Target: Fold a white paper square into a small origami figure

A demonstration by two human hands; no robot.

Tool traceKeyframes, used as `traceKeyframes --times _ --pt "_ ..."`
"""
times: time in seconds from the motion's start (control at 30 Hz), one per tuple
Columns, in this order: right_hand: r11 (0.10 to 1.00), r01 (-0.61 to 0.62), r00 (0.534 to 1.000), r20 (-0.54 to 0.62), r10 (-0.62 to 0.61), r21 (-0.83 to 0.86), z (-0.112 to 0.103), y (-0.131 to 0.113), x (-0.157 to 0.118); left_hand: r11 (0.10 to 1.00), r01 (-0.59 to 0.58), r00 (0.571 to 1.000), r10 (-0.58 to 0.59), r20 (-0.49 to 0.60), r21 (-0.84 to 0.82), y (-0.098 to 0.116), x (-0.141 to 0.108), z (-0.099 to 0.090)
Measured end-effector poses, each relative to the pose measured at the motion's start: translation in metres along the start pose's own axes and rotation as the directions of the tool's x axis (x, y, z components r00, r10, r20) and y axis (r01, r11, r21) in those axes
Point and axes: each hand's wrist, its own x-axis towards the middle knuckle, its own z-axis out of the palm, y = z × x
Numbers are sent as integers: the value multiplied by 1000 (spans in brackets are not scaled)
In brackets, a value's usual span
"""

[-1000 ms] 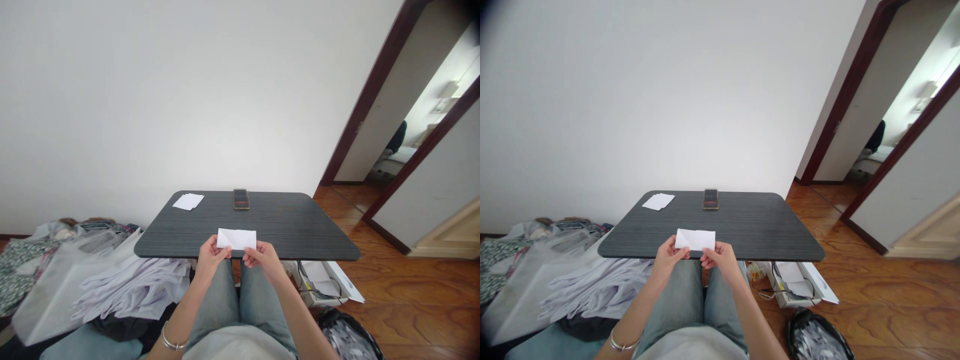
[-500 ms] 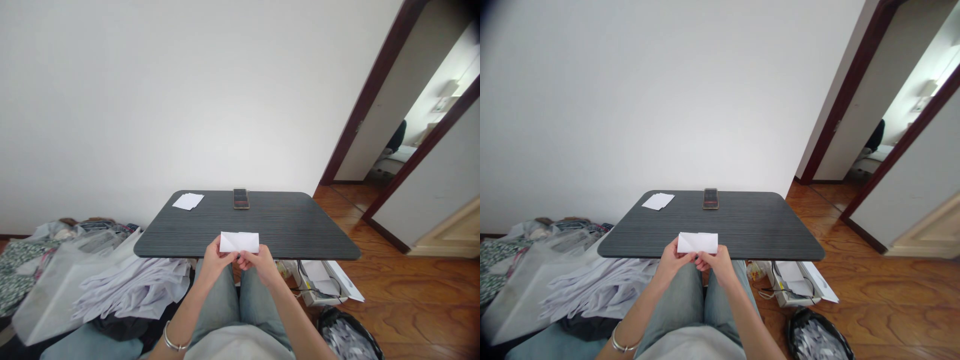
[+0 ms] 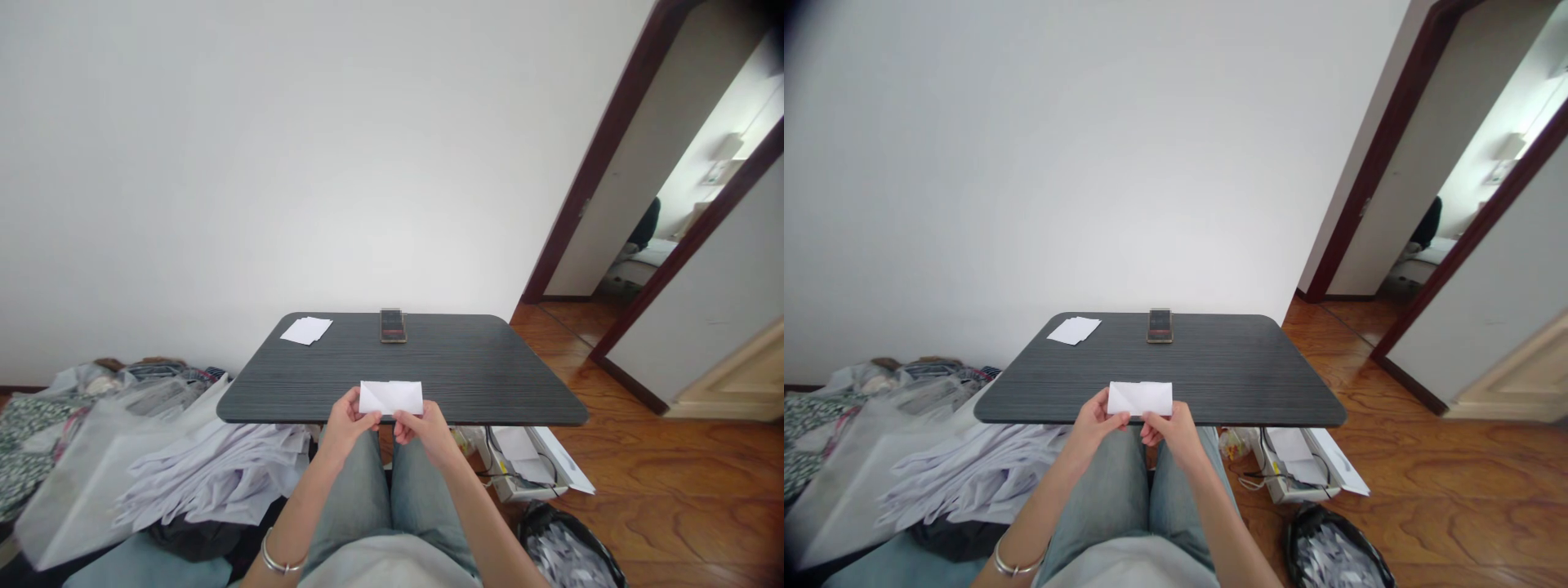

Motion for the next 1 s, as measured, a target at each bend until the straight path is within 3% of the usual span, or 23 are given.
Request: traceKeyframes --times 0.23,0.4,0.73,1.0 --pt "999 34 999 17 -34 1 -3 4 1 1000 25 1000 -25 -16 1 -4 -1 -3" --pt "998 36 995 90 -32 -45 0 8 1 994 73 992 -81 -99 -80 -10 0 4" --pt "996 81 997 22 -81 -34 0 7 1 999 44 980 -47 -193 -17 -11 2 8" --pt "994 94 995 -34 -96 -47 3 6 4 999 51 987 -49 -151 11 -9 1 7"
